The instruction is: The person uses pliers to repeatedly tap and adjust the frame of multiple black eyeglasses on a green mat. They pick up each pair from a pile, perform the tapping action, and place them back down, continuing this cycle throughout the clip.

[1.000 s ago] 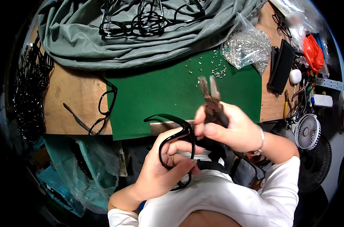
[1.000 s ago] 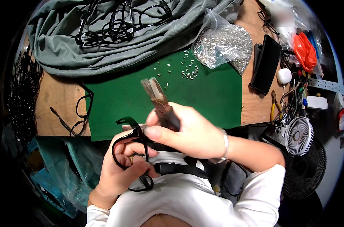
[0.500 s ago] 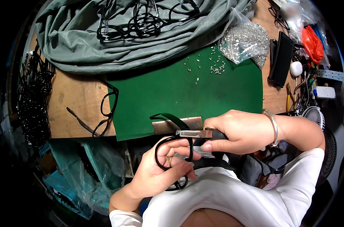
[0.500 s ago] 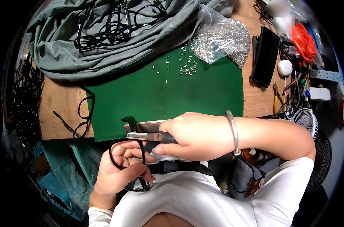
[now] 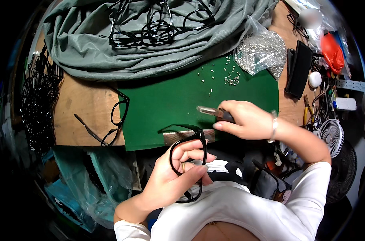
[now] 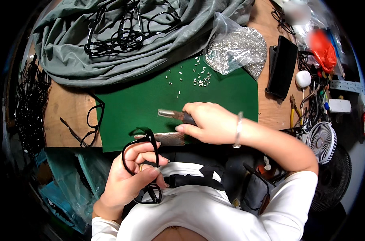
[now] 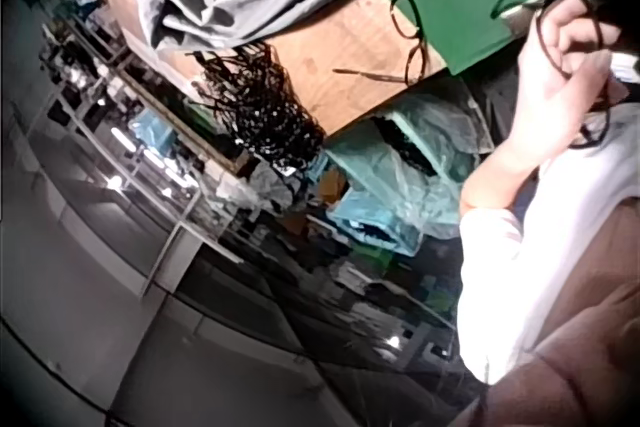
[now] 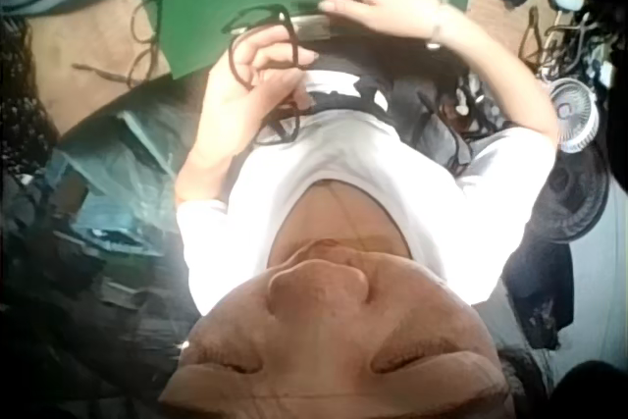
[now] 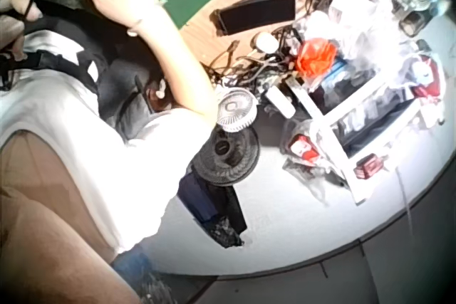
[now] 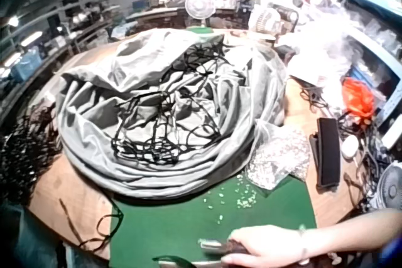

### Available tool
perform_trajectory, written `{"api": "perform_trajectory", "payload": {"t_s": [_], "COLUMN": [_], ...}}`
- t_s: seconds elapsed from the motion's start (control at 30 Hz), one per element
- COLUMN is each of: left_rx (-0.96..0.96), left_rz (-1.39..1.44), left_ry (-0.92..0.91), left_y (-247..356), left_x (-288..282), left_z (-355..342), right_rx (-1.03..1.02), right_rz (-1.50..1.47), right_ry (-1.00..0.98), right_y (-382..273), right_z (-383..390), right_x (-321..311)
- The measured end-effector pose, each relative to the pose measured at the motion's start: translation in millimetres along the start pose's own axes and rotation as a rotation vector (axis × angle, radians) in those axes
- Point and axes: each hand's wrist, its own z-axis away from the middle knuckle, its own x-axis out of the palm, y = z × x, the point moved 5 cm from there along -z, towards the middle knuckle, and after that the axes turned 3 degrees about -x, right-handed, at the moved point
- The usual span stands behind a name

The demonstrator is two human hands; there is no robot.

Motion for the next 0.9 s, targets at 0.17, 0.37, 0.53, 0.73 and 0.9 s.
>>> {"api": "perform_trajectory", "payload": {"t_s": [0.17,0.37,0.53,0.73,0.9], "left_rx": [0.390,0.503,0.458,0.796,1.155], "left_rz": [-0.566,-1.239,-1.744,-1.639,-1.909], "left_ry": [0.374,0.602,0.908,0.754,1.061], "left_y": [20.6,52.6,75.8,108.5,166.2], "left_x": [-29.1,-85.3,-125.1,-110.2,-101.4], "left_z": [15.4,6.5,-3.7,-18.1,-77.2], "right_rx": [-0.087,-0.067,-0.102,-0.011,-0.147], "right_rz": [-0.041,-0.039,-0.142,-0.060,-0.058], "right_ry": [0.178,0.163,0.207,0.218,0.154], "right_y": [6.1,3.0,-12.2,-3.9,-25.8], "right_z": [-1.6,-4.3,-11.7,2.0,0.0], "right_x": [9.8,8.1,5.0,-2.9,11.4]}}
